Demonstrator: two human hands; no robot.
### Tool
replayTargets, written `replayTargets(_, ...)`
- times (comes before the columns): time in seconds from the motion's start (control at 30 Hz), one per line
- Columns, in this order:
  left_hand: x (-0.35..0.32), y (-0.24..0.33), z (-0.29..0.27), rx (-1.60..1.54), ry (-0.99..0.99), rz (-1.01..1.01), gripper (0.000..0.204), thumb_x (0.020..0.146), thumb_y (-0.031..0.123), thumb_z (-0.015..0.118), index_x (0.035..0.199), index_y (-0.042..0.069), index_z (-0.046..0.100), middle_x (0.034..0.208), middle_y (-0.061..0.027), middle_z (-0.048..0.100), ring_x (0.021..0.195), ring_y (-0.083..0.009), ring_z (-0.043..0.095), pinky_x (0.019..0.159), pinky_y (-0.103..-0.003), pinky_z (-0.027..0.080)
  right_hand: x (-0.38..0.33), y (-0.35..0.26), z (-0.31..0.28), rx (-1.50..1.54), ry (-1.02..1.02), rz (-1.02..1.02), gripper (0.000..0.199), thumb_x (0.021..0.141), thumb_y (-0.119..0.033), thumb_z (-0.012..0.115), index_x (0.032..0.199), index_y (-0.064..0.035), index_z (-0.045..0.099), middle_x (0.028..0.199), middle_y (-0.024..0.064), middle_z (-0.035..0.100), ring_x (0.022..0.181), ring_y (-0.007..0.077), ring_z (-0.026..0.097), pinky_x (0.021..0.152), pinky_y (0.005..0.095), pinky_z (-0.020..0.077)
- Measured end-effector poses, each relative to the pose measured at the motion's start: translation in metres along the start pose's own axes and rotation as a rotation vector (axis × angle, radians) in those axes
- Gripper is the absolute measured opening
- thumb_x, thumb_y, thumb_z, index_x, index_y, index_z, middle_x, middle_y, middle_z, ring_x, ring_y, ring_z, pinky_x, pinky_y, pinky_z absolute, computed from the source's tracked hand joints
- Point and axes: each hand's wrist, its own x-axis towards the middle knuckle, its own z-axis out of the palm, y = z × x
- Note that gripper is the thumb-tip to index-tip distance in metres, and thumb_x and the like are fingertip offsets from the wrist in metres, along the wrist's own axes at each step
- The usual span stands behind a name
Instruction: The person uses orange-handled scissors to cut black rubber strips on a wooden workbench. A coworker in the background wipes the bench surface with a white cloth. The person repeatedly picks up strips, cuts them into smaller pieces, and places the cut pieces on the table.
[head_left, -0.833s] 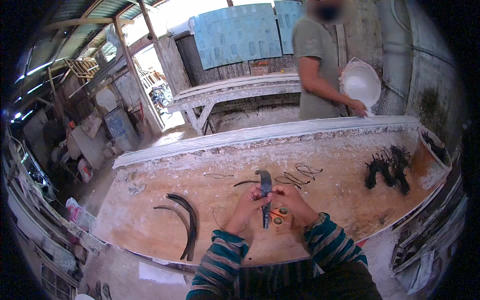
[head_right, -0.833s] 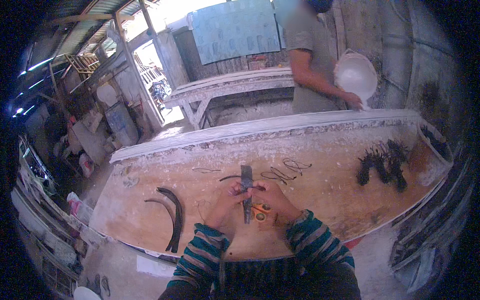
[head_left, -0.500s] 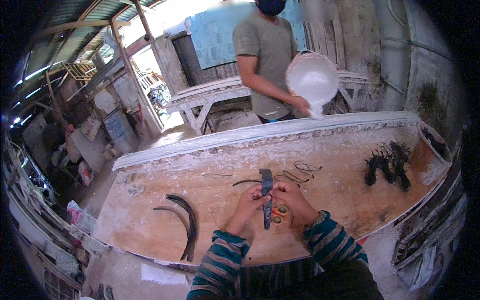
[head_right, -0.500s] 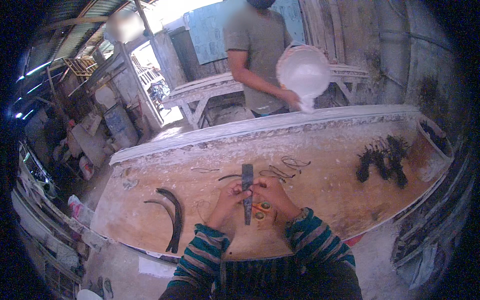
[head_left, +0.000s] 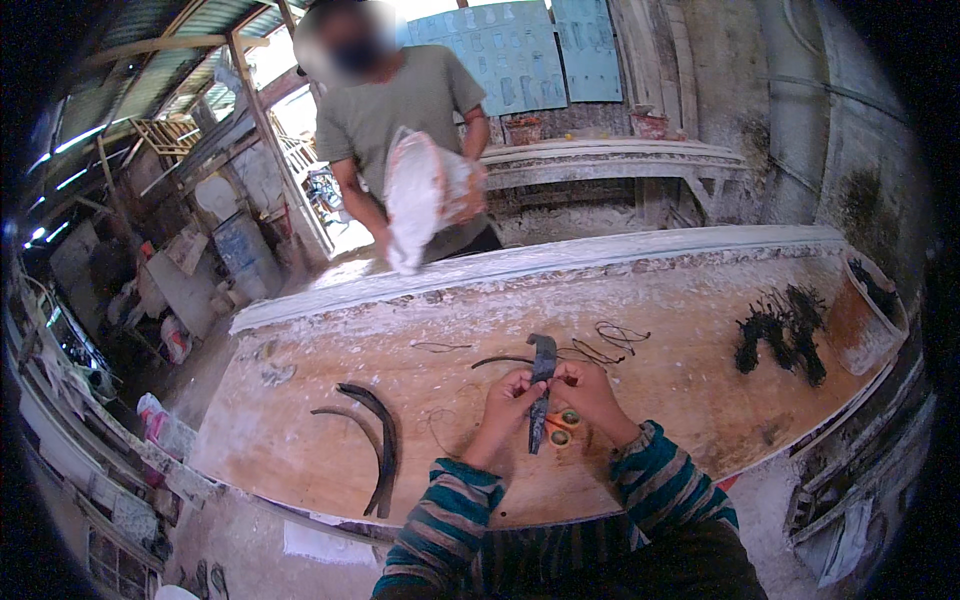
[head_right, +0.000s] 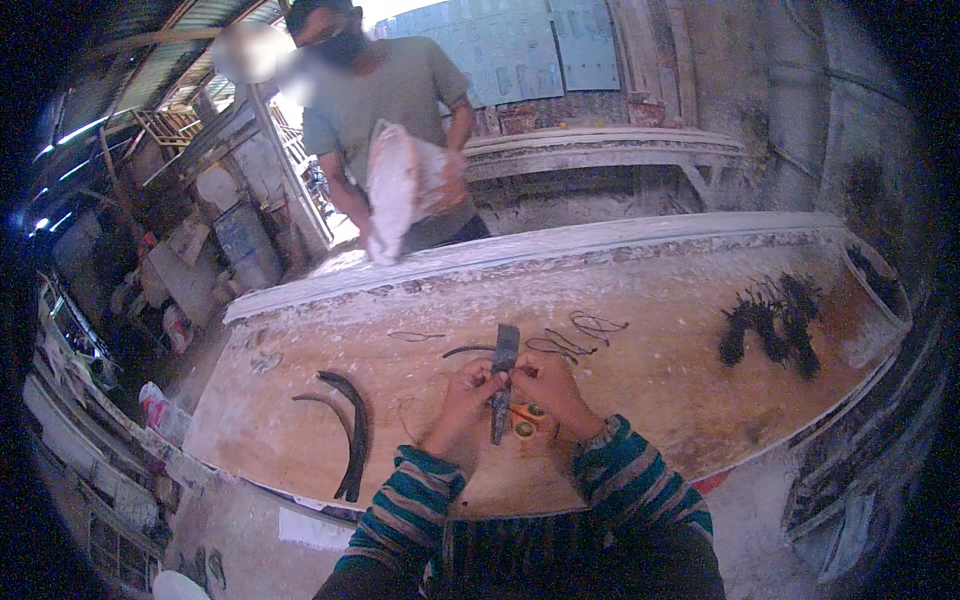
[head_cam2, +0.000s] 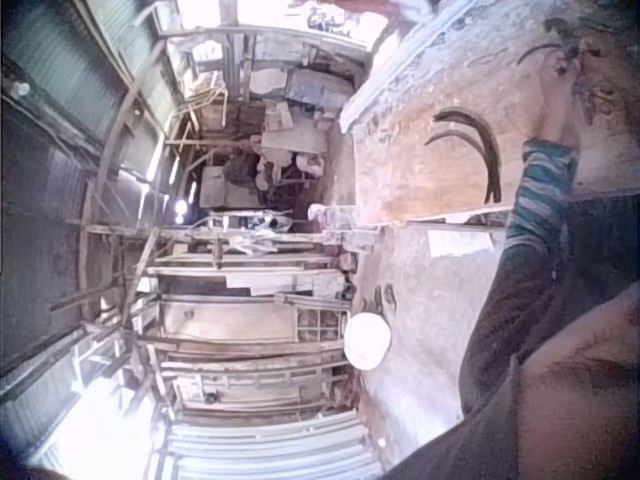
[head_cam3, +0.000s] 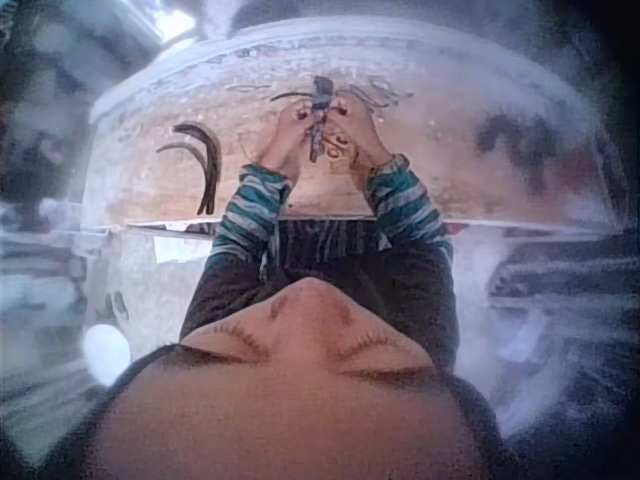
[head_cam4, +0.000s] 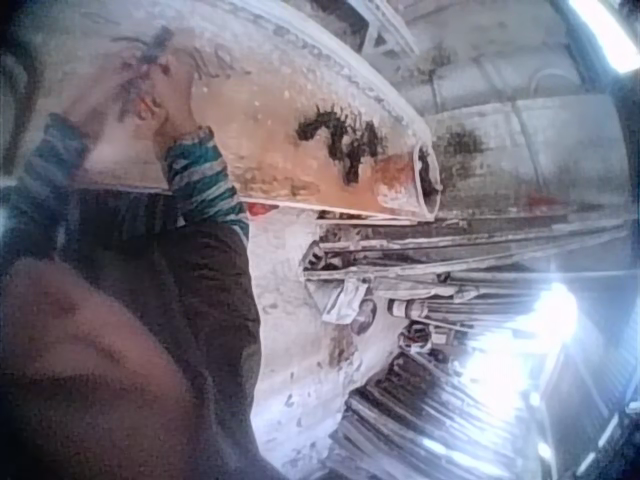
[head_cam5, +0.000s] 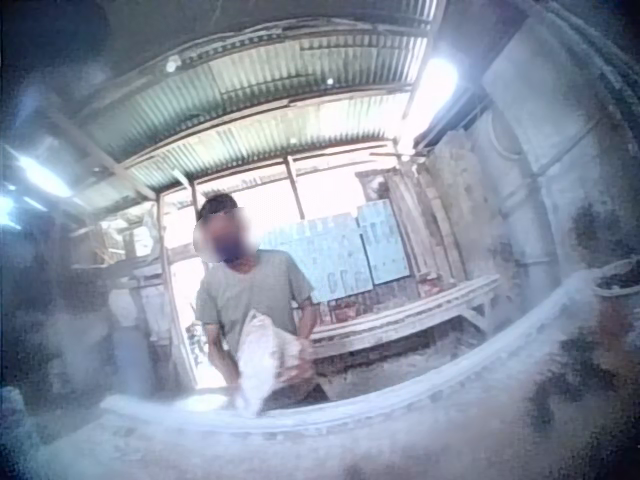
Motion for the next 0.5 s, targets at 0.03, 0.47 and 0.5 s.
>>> replayTargets(0.03, 0.000, -0.006, -0.002, -0.024, 0.018, 0.039, 0.007, 0.083, 0.008, 0.060, 0.089, 0.004, 0.060, 0.073, 0.0028, 0.056, 0.066, -0.0033, 0.048, 0.058, -0.017, 0.037, 0.000, -0.002, 0.001, 0.008, 0.000, 0.004, 0.011, 0.077, -0.009, 0.059, 0.073, 0.0003, 0.057, 0.060, 0.0034, 0.057, 0.053, 0.0080, 0.052, 0.048, 0.0241, 0.0415)
replayTargets(0.47, 0.001, -0.004, 0.001, 0.213, 0.025, 0.119, 0.007, 0.080, 0.003, 0.058, 0.085, -0.001, 0.059, 0.085, -0.0042, 0.051, 0.082, -0.0123, 0.051, 0.072, -0.024, 0.042, -0.003, 0.003, 0.003, -0.099, -0.035, 0.007, 0.002, 0.075, -0.002, 0.056, 0.076, -0.0008, 0.057, 0.064, -0.0030, 0.054, 0.056, 0.0024, 0.047, 0.049, 0.0187, 0.0386)
replayTargets(0.5, 0.002, -0.003, 0.003, 0.217, 0.010, 0.133, 0.007, 0.080, 0.002, 0.057, 0.086, -0.001, 0.059, 0.087, -0.0051, 0.050, 0.084, -0.0131, 0.051, 0.073, -0.024, 0.042, -0.003, 0.006, 0.004, -0.062, -0.031, -0.003, 0.002, 0.075, -0.002, 0.055, 0.076, -0.0008, 0.056, 0.063, -0.0030, 0.054, 0.056, 0.0023, 0.047, 0.048, 0.0187, 0.0385)
